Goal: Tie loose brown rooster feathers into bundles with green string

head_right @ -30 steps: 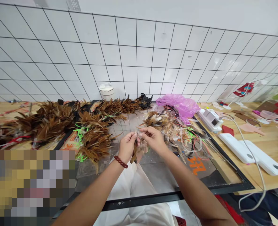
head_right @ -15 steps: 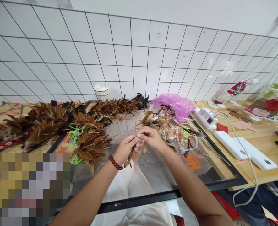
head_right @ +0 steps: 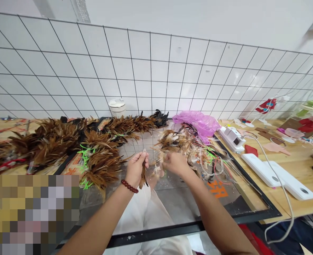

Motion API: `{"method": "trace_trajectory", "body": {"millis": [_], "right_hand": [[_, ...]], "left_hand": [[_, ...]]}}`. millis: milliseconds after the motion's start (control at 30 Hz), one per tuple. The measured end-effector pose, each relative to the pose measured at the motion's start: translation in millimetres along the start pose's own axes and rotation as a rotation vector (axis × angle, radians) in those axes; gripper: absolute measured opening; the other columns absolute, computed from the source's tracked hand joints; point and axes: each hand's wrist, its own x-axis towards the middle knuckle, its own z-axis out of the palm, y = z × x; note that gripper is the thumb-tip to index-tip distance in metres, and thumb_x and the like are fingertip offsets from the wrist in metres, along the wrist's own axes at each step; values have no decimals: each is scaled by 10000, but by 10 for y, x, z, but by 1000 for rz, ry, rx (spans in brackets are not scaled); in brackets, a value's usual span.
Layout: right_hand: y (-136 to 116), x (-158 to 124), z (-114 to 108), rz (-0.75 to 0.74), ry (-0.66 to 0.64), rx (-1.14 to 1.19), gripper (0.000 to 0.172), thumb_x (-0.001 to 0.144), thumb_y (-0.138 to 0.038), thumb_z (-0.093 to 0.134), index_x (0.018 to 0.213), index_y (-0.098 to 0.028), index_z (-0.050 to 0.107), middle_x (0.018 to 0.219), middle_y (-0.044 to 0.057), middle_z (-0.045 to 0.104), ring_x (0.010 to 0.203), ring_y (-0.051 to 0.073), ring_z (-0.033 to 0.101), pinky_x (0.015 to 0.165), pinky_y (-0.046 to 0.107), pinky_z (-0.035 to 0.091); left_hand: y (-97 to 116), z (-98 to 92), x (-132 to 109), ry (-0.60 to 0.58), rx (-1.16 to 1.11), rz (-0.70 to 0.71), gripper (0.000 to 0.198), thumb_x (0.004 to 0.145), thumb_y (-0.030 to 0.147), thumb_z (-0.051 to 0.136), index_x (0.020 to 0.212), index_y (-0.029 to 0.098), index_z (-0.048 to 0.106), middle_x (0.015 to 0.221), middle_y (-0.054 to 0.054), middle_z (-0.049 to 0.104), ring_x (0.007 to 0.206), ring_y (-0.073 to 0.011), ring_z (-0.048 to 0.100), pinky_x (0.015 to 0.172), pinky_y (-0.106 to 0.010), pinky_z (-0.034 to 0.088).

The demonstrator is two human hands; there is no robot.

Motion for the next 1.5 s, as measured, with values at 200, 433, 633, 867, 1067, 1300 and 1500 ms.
{"method": "trace_trajectory", "body": {"millis": [200, 433, 633, 867, 1067, 1300, 1500], "right_hand": [[9, 7, -91, -17, 13, 459, 116, 724, -268, 559, 649, -181, 575, 562, -15, 556, 510, 106, 472, 511, 221, 318], [-220, -120, 74, -289, -11, 758, 212, 744, -332, 624, 624, -170, 557, 571, -31, 516, 516, 81, 432, 490, 207, 330], [-251, -96, 24, -241, -58, 967, 323, 743, -477, 685, 733, -158, 641, 655, -2, 598, 591, 100, 481, 556, 229, 374], [-238, -30, -10, -78, 35, 1338, 381, 642, -496, 777, 800, -165, 676, 604, -39, 532, 546, 73, 412, 531, 216, 317], [-115, -71, -133, -213, -97, 1322, 319, 608, -447, 817, 696, -172, 683, 614, -20, 593, 545, 84, 464, 555, 235, 382], [-136, -44, -58, -305, -32, 1115, 246, 667, -422, 781, 709, -189, 713, 648, 0, 656, 625, 132, 576, 655, 288, 479], [-171, -8, -5, -346, 91, 1088, 263, 647, -445, 791, 662, -197, 706, 696, 15, 636, 673, 141, 577, 639, 283, 483]], "left_hand": [[-39, 39, -40, -78, -84, -94, 331, 649, 437, 766, 681, 140, 623, 598, 5, 591, 502, -77, 540, 511, -200, 425], [-75, 31, -29, -155, -194, -194, 343, 607, 412, 808, 719, 145, 623, 669, -9, 644, 580, -108, 588, 583, -234, 467], [6, 16, -31, -245, -289, -164, 343, 629, 406, 792, 658, 160, 555, 635, 14, 592, 621, -116, 593, 610, -234, 467], [-10, 58, -150, -411, -104, -189, 334, 671, 428, 762, 640, 139, 598, 677, -29, 634, 631, -106, 568, 648, -227, 451], [-34, 64, -110, -241, -124, -204, 350, 605, 433, 797, 679, 138, 625, 708, -33, 661, 612, -111, 581, 612, -234, 456], [-10, 83, -128, -234, -37, -198, 388, 567, 476, 806, 661, 139, 639, 584, -10, 631, 522, -107, 558, 538, -222, 429], [-43, 71, -132, -337, 102, -140, 372, 680, 497, 724, 647, 139, 628, 583, -33, 633, 534, -120, 560, 569, -239, 436]]}}
